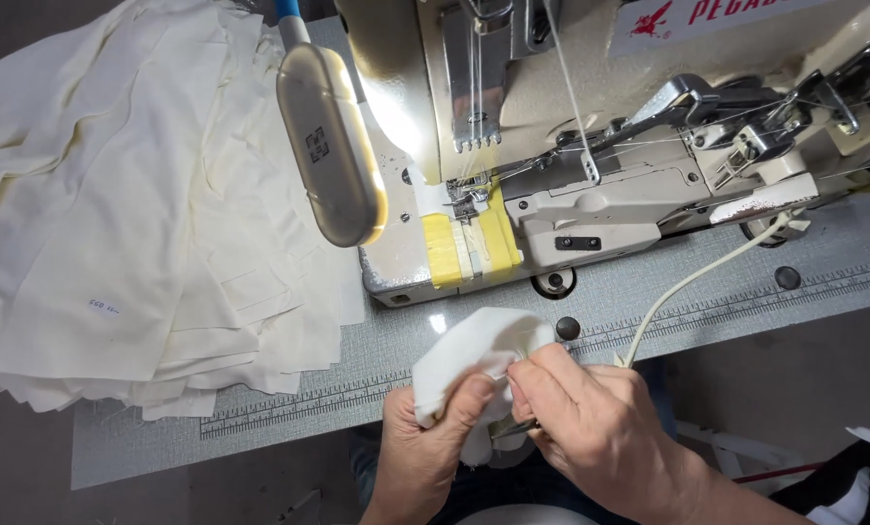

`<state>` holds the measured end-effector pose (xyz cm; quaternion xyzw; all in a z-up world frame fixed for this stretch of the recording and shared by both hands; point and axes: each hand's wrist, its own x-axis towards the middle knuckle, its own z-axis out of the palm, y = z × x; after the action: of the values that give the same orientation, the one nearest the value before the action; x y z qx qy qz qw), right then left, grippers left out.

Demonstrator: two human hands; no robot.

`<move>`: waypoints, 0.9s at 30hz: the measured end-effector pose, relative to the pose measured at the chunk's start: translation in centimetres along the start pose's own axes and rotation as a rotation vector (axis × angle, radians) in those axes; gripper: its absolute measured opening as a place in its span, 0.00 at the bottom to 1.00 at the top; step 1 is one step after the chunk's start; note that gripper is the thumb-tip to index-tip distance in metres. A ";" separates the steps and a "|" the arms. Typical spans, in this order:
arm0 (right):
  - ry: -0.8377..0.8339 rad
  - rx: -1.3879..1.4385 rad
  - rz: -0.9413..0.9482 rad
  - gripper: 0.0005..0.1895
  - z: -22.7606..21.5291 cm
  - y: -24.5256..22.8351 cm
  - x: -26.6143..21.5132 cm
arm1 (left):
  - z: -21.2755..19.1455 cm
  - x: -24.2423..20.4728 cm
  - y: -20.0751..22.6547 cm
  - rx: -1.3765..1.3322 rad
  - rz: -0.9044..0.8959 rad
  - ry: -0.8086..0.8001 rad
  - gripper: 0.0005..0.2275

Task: The person uses a seam ripper to trim loose threads from a white fabric piece held in the left hand. The person repeatedly snips threads along the seam and edges, then places the fabric under the sewing machine presser foot at the end.

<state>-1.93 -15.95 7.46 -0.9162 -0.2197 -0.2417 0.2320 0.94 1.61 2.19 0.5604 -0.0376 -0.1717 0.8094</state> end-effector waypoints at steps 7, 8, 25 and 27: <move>-0.141 1.262 0.889 0.09 0.4 2.7 -3.2 | 0.5 0.6 -0.6 -0.134 -0.131 0.107 0.10; -0.146 1.262 0.894 0.09 0.0 2.7 -2.9 | 0.5 0.7 -0.5 -0.136 -0.136 0.111 0.10; -0.053 0.314 0.185 0.07 0.4 1.0 -0.7 | 0.3 0.4 -2.1 0.152 -0.038 0.125 0.06; -0.143 0.691 0.481 0.02 0.5 2.2 -2.2 | 0.7 0.5 -2.2 0.015 -0.074 0.109 0.05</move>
<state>-2.41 -18.08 5.18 -0.8241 -0.0832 -0.0286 0.5595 0.69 0.19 0.33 0.5761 0.0258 -0.1706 0.7990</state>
